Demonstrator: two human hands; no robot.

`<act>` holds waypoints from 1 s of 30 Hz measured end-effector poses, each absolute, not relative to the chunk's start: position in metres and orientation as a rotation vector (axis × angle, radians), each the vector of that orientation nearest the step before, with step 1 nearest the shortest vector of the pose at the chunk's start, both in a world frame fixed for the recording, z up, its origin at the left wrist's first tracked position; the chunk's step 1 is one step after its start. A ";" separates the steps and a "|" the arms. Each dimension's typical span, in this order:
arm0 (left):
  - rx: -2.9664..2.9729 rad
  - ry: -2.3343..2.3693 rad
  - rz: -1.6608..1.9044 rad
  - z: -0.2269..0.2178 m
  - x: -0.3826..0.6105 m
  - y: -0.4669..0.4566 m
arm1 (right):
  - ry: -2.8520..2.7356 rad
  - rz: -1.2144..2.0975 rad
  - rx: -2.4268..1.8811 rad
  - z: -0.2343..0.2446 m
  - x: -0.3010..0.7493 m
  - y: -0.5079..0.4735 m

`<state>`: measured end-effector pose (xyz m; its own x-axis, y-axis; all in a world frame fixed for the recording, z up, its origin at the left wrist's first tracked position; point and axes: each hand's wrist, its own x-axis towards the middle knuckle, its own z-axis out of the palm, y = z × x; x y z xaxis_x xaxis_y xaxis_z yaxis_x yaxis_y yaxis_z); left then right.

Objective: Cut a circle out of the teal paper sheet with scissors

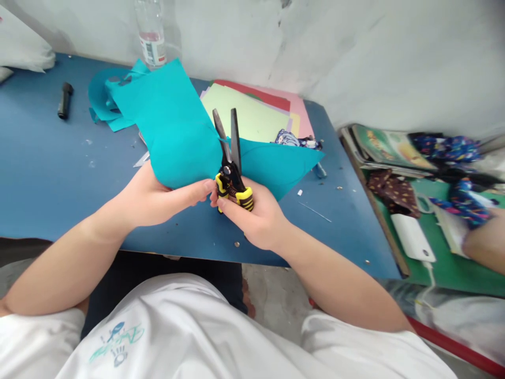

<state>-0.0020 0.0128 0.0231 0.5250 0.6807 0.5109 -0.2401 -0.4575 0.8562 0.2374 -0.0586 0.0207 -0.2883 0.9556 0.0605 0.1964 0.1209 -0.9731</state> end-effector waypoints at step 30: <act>1.758 0.717 1.846 0.030 0.005 0.003 | -1.843 1.060 -1.183 0.032 0.240 -0.062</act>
